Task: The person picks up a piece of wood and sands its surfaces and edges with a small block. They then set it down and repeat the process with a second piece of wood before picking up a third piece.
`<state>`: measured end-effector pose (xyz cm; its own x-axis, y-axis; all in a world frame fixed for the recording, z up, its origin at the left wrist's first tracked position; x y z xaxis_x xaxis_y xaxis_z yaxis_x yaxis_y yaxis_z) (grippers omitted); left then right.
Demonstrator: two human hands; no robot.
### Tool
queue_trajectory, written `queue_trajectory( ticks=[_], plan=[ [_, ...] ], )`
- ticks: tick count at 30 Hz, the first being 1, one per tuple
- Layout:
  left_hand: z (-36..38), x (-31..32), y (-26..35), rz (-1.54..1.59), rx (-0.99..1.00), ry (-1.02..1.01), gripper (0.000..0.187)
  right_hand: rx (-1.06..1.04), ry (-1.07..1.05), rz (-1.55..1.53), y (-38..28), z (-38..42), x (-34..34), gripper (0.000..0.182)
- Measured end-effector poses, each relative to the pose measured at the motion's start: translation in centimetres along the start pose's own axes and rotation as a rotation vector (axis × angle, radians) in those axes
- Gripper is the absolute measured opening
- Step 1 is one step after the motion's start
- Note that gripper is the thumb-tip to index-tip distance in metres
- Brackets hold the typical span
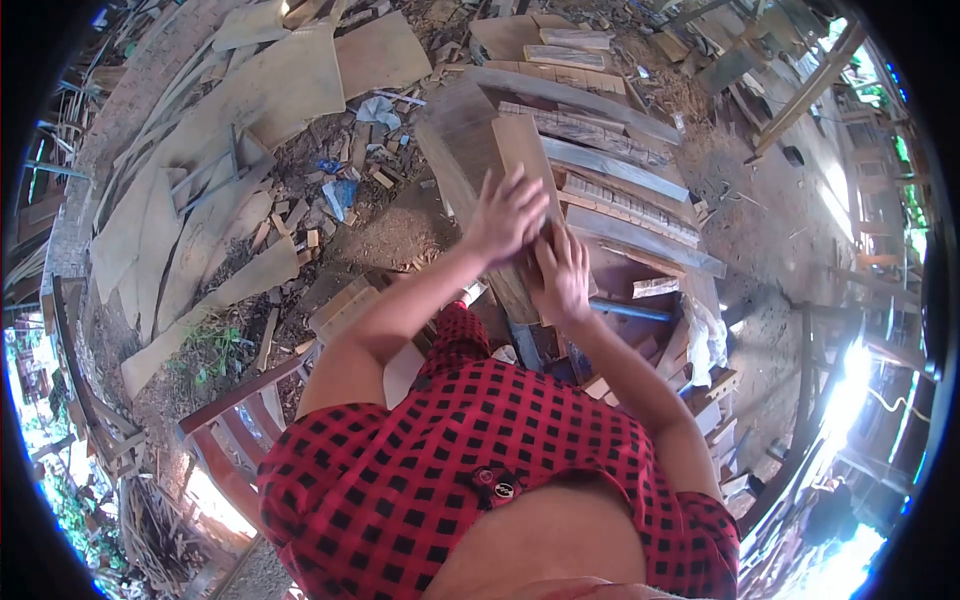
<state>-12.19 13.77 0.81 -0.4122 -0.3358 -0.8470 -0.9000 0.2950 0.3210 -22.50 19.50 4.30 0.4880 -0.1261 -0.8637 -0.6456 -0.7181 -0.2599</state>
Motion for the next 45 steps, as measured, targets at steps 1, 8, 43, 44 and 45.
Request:
queue_trajectory(
  ticks=[1,8,43,44,45],
  plan=[
    [2.2,-0.7,2.0,0.066,0.010,-0.016,0.037,0.000,-0.062,0.020,-1.1,2.3,-1.2,0.043],
    [7.3,-2.2,7.7,0.279,-0.066,-0.108,0.037,0.100,-0.112,-0.049,-2.1,11.3,-1.6,0.051],
    [7.0,-1.8,7.0,0.274,-0.112,-0.100,0.036,0.053,-0.129,-0.084,-2.4,9.9,-2.0,0.052],
    [7.0,-1.8,6.9,0.290,-0.109,-0.097,0.037,0.049,-0.129,-0.084,-2.3,10.1,-1.6,0.052],
    [6.6,-1.8,6.5,0.290,-0.111,-0.092,0.037,0.043,-0.090,-0.096,-2.3,9.8,-1.4,0.053]
  ],
)
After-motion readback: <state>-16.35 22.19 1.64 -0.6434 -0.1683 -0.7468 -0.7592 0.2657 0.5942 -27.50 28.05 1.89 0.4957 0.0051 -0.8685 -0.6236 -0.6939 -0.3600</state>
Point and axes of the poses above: each hand's wrist, its own z-axis away from the middle knuckle, its own x-axis out of the palm, y = z × x, the point moved 8 cm from there along -z, towards the middle knuckle, and after that the axes turned 9 degrees about -x, right-handed, at the moved point
